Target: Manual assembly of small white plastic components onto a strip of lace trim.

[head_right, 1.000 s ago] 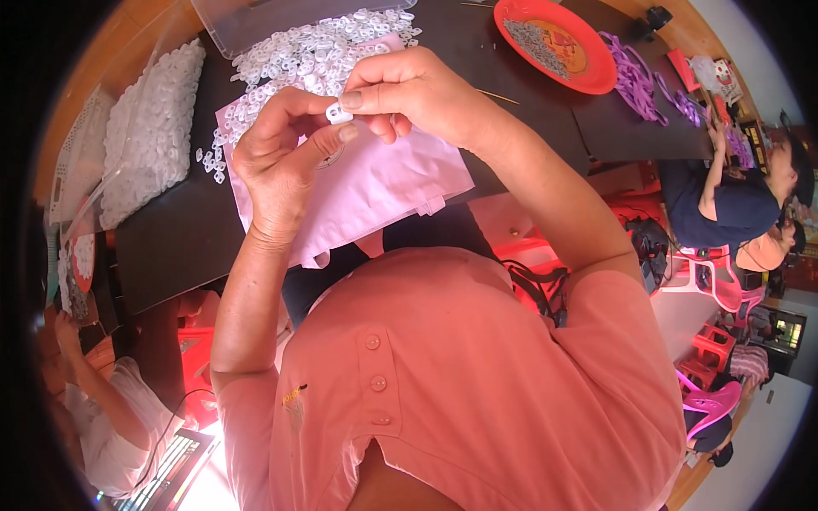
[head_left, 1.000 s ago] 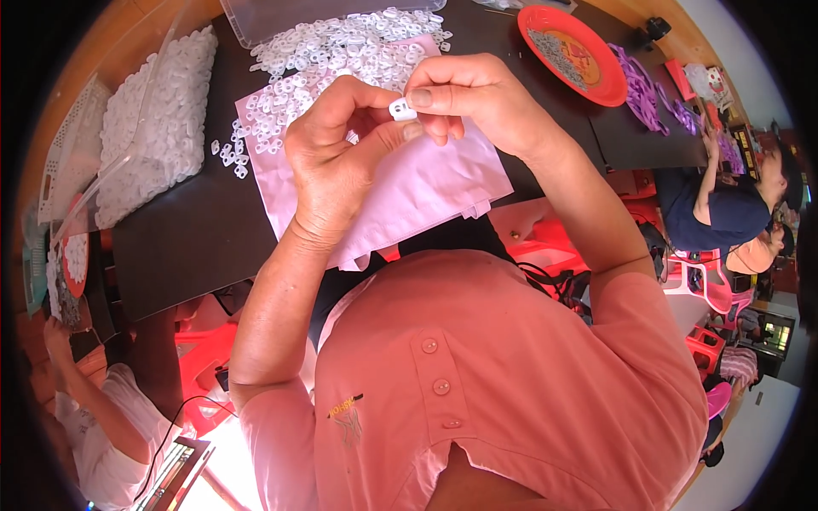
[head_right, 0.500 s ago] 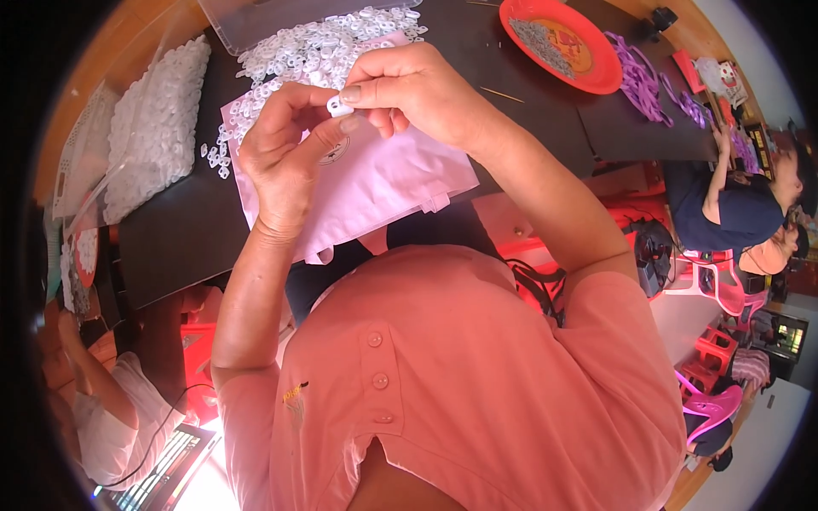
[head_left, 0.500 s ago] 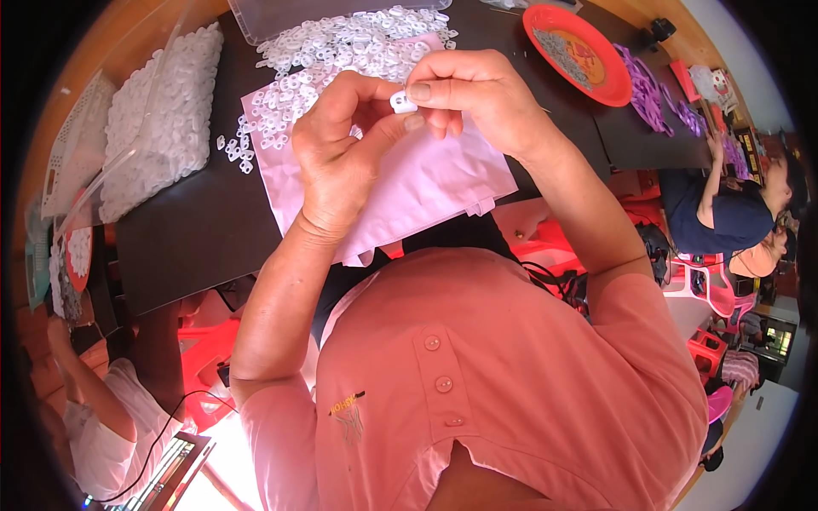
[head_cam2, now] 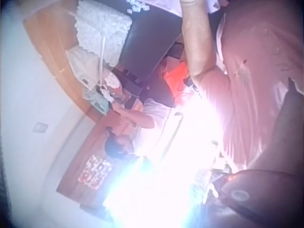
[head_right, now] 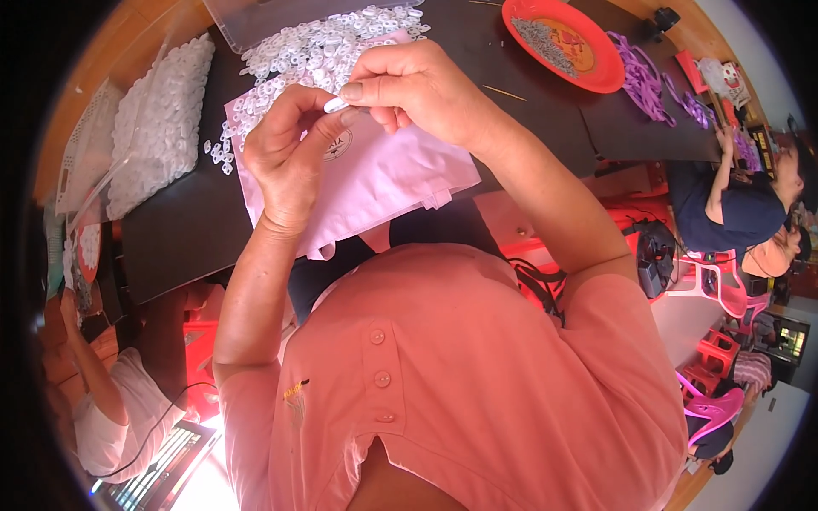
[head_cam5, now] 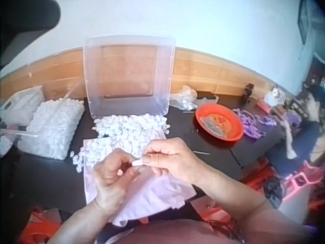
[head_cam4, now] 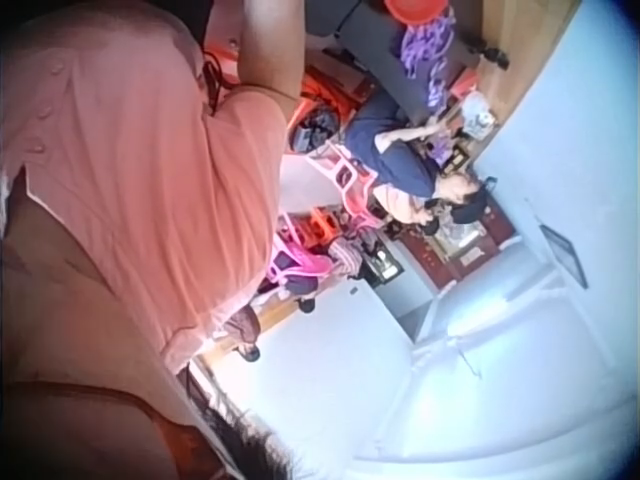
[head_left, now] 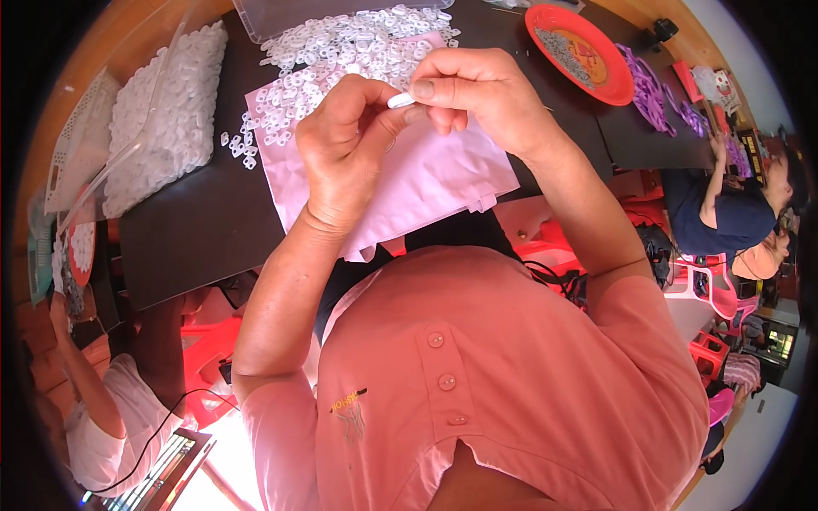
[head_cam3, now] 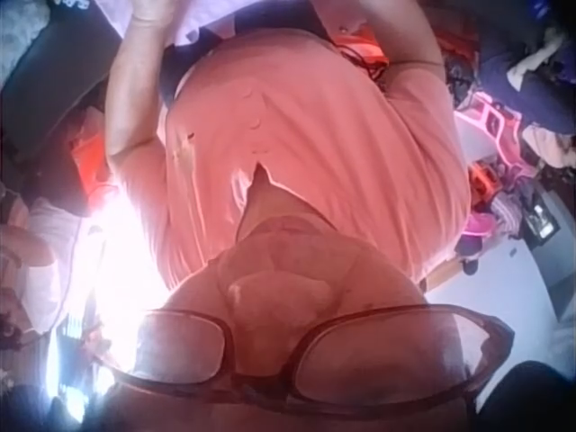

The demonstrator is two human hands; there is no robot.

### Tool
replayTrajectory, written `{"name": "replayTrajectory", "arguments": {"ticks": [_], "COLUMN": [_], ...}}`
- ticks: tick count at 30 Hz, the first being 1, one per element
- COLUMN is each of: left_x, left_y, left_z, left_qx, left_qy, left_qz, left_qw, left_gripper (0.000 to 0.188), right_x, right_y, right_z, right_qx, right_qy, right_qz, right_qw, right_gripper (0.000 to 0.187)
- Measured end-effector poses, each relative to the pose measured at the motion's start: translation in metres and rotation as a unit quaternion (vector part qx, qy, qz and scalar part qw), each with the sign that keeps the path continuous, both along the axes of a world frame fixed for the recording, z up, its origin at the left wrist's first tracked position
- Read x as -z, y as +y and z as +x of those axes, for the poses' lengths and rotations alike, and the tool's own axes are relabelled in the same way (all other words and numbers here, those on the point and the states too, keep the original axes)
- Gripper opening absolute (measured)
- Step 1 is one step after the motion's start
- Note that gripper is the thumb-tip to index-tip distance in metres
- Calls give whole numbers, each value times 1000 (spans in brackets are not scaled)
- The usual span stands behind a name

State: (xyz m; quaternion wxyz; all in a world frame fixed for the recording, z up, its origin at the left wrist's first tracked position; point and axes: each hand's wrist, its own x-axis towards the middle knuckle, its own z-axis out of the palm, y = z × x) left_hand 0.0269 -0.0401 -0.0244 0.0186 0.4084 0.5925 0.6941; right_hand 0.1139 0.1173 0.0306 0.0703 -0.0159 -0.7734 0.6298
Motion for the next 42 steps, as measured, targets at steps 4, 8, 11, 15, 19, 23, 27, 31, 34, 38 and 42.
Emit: {"name": "replayTrajectory", "arguments": {"ticks": [4,8,11,15,19,23,27,31,34,38,42], "left_x": [-2,-9,-9,-6,-6,-7,-7,-4,-2,-3,-4], "left_y": [-1,-3,0,1,0,0,-3,1,3,4,5], "left_z": [0,1,4,2,3,5,2,1,0,1,1], "left_qx": [-6,49,42,13,-4,-12,-11,15,19,11,8], "left_qy": [-23,-125,-150,-69,27,34,40,-7,-19,-3,1], "left_qz": [-27,-53,-9,16,-10,-17,-27,-1,0,-22,-22], "left_qw": [999,989,988,997,1000,999,999,1000,1000,1000,1000], "left_gripper": [15,16,17,18,18,18,16,19,22,26,27], "right_x": [3,18,10,4,3,6,9,10,7,5,8], "right_y": [-4,-5,-4,-2,-1,-1,-4,-1,3,7,8], "right_z": [0,-4,-4,-3,0,-1,-3,-7,-6,-6,-7], "right_qx": [42,42,53,42,37,31,20,15,17,4,4], "right_qy": [36,202,175,12,-44,-49,-33,-27,-12,-9,-11], "right_qz": [99,141,202,15,-55,-62,-88,-86,-70,-56,-40], "right_qw": [994,968,962,999,997,996,995,996,997,998,999], "right_gripper": [19,20,18,18,18,19,19,19,19,20,20]}}
